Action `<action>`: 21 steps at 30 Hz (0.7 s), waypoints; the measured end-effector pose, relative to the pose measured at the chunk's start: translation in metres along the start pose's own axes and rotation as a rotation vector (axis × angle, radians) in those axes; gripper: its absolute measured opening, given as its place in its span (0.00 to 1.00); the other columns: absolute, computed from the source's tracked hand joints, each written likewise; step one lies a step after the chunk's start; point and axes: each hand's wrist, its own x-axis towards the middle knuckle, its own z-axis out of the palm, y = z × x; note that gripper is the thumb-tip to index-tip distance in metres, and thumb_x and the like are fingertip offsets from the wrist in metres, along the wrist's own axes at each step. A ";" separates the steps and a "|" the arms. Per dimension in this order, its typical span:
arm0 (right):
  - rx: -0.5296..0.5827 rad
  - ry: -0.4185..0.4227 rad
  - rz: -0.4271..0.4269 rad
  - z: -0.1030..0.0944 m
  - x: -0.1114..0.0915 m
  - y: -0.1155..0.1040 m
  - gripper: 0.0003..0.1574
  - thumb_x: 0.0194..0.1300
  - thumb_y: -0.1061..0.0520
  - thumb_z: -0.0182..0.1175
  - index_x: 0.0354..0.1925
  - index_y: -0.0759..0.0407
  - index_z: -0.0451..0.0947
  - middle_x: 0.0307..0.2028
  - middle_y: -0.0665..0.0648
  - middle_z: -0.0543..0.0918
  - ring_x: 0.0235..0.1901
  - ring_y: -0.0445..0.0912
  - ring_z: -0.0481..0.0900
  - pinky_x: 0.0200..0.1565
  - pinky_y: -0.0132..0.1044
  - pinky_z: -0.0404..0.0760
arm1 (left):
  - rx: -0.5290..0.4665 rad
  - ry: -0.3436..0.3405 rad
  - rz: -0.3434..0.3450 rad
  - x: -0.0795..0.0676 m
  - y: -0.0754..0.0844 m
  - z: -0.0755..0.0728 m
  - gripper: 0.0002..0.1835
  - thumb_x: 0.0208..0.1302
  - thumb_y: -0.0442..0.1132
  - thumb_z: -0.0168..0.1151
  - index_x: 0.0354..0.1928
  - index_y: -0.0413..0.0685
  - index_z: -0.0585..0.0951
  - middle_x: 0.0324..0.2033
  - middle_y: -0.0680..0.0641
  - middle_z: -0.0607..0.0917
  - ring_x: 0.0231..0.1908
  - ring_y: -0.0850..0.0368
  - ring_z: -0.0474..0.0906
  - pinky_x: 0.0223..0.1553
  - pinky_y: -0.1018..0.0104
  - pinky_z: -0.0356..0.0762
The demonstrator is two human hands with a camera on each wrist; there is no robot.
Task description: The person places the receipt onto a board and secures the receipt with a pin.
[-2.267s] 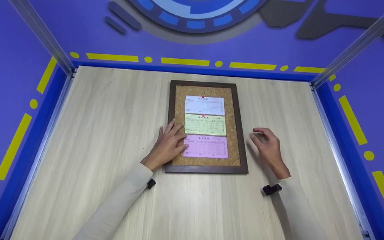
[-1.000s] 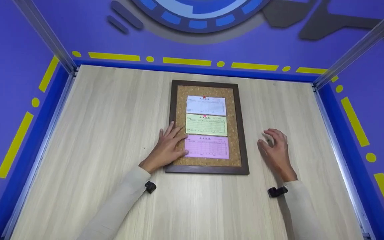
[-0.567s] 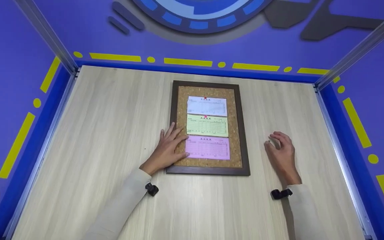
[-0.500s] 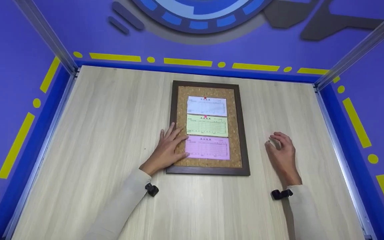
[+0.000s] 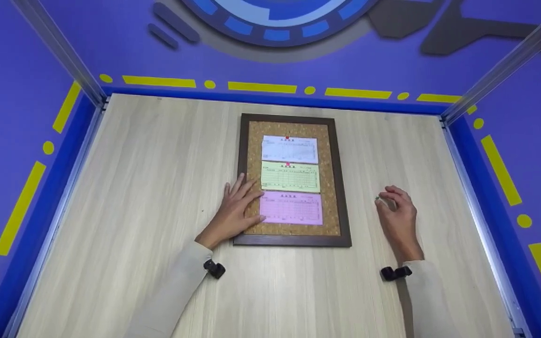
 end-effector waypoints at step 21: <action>-0.119 0.051 -0.027 0.003 0.009 0.041 0.06 0.71 0.69 0.72 0.45 0.68 0.90 0.62 0.62 0.83 0.69 0.54 0.76 0.66 0.23 0.72 | -0.003 0.023 -0.002 -0.001 -0.002 0.004 0.35 0.67 0.50 0.78 0.74 0.49 0.81 0.84 0.42 0.64 0.88 0.37 0.38 0.82 0.28 0.29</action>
